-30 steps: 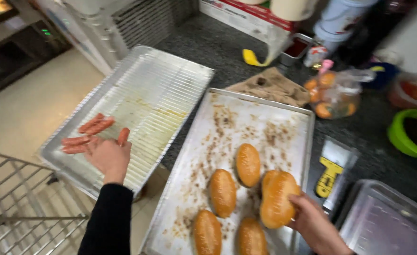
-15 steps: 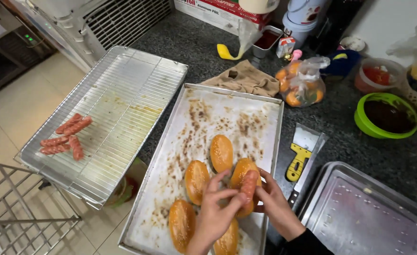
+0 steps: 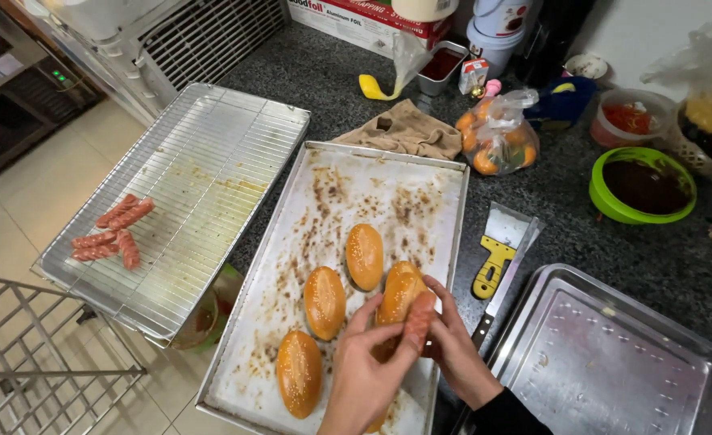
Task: The person slices several sesame seed buns in half using a knife, then places cooked sausages into each bun half to assemble hot dogs on a metal tray.
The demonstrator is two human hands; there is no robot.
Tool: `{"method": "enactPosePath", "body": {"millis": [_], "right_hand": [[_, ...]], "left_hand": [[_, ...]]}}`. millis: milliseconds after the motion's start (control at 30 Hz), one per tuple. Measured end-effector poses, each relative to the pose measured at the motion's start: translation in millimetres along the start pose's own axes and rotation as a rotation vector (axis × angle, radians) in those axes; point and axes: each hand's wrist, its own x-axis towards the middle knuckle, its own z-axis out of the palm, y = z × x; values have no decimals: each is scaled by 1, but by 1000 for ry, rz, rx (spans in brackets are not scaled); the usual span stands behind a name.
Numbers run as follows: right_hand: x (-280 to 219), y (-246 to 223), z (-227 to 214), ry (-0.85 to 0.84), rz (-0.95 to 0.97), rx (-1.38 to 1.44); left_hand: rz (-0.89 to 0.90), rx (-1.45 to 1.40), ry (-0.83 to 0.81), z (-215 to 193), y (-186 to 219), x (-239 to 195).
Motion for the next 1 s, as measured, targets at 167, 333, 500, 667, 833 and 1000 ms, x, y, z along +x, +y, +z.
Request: {"method": "enactPosePath", "body": {"millis": [167, 333, 500, 667, 833, 1000], "right_hand": [[40, 38, -32, -75, 15, 95], [26, 27, -26, -106, 0, 99], [25, 37, -34, -35, 82, -32], [5, 15, -32, 20, 107, -248], [-12, -10, -25, 131, 140, -113], [-20, -22, -25, 238, 115, -79]], "left_hand": [[164, -41, 52, 1, -19, -5], [155, -59, 39, -2, -21, -11], [109, -126, -24, 7, -36, -11], [84, -168, 10, 7, -47, -7], [83, 11, 241, 2, -100, 27], [55, 498, 362, 4, -127, 52]]}}
